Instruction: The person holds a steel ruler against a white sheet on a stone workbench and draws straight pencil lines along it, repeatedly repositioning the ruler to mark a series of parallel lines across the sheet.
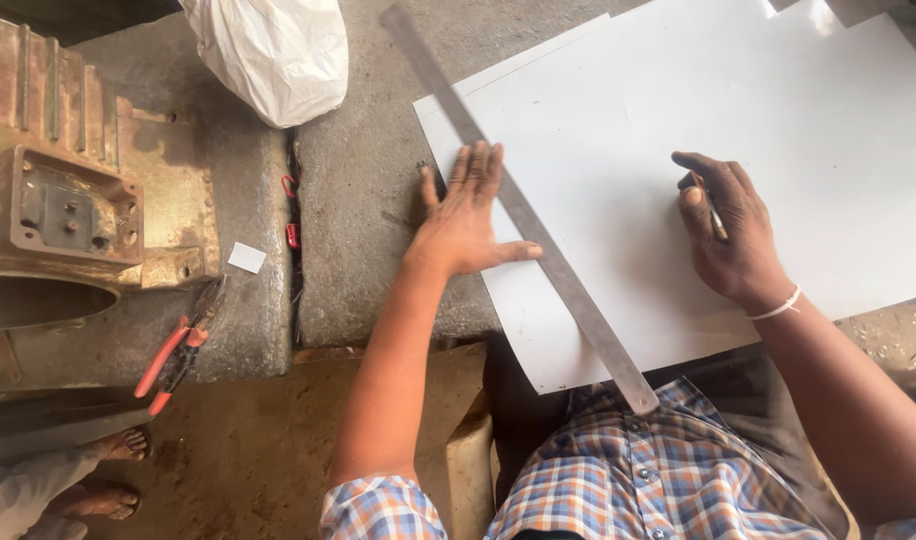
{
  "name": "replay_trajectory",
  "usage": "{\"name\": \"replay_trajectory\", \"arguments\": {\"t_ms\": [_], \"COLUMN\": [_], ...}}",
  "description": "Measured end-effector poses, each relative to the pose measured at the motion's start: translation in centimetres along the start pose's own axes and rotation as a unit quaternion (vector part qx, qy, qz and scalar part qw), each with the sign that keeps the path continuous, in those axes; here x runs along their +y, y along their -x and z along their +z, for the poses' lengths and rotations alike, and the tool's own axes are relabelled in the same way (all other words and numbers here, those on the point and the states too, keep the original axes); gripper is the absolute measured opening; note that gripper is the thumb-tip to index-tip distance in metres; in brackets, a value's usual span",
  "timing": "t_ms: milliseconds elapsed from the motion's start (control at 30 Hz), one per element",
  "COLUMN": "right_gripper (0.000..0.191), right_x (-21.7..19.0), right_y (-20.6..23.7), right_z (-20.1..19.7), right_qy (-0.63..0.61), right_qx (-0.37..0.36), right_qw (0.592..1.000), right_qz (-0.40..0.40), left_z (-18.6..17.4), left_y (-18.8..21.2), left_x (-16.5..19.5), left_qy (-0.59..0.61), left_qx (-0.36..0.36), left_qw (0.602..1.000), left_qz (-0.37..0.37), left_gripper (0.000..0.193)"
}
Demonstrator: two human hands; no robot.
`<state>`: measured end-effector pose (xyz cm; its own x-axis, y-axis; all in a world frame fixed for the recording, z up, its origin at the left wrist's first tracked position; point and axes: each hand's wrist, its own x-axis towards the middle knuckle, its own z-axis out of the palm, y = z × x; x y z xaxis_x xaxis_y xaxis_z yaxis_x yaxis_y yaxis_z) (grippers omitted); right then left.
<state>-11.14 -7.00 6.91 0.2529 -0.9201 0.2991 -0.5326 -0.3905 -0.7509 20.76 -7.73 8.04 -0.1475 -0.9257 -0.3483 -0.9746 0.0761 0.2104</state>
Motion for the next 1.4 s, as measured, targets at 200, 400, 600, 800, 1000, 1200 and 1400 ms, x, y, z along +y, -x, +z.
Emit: {"name": "replay_trajectory", "arguments": {"t_ms": [200,400,600,800,1000,1200,1400], "right_gripper": [0.056,0.039,0.023,0.016,0.010,0.009,0.009], "right_x": [0.5,0.7,-0.4,-3.2,-3.6,-3.1,-2.8], "right_y": [-0.7,-1.9,-3.0,-4.1,-5.3,-5.1,-5.0], "right_z": [1.1,1.8,3.4,6.8,8.1,8.2,8.2], "right_qy": [0.001,0.014,-0.118,-0.074,0.002,0.006,0.011], "right_qx": [0.026,-0.006,-0.015,-0.123,-0.120,-0.135,-0.149], "right_qw": [0.999,1.000,0.992,0.988,0.992,0.990,0.989], "right_qz": [-0.032,0.011,0.035,-0.054,-0.039,-0.030,0.000], "left_z": [1.1,1.7,1.6,1.4,1.5,1.6,1.5], "left_y": [-2.7,-2.9,-3.7,-3.9,-4.3,-4.5,-4.4], "left_x": [0.3,-1.3,-2.6,-2.5,-2.6,-2.5,-2.1], "left_qy": [-0.045,-0.032,-0.040,-0.065,-0.059,-0.062,-0.060], "left_qx": [-0.005,0.046,0.058,0.040,0.052,0.040,0.044], "left_qw": [0.999,0.998,0.997,0.997,0.997,0.997,0.997], "left_qz": [0.024,0.013,0.024,0.009,0.012,0.006,0.007], "left_gripper": [0.151,0.149,0.152,0.151,0.150,0.147,0.146]}}
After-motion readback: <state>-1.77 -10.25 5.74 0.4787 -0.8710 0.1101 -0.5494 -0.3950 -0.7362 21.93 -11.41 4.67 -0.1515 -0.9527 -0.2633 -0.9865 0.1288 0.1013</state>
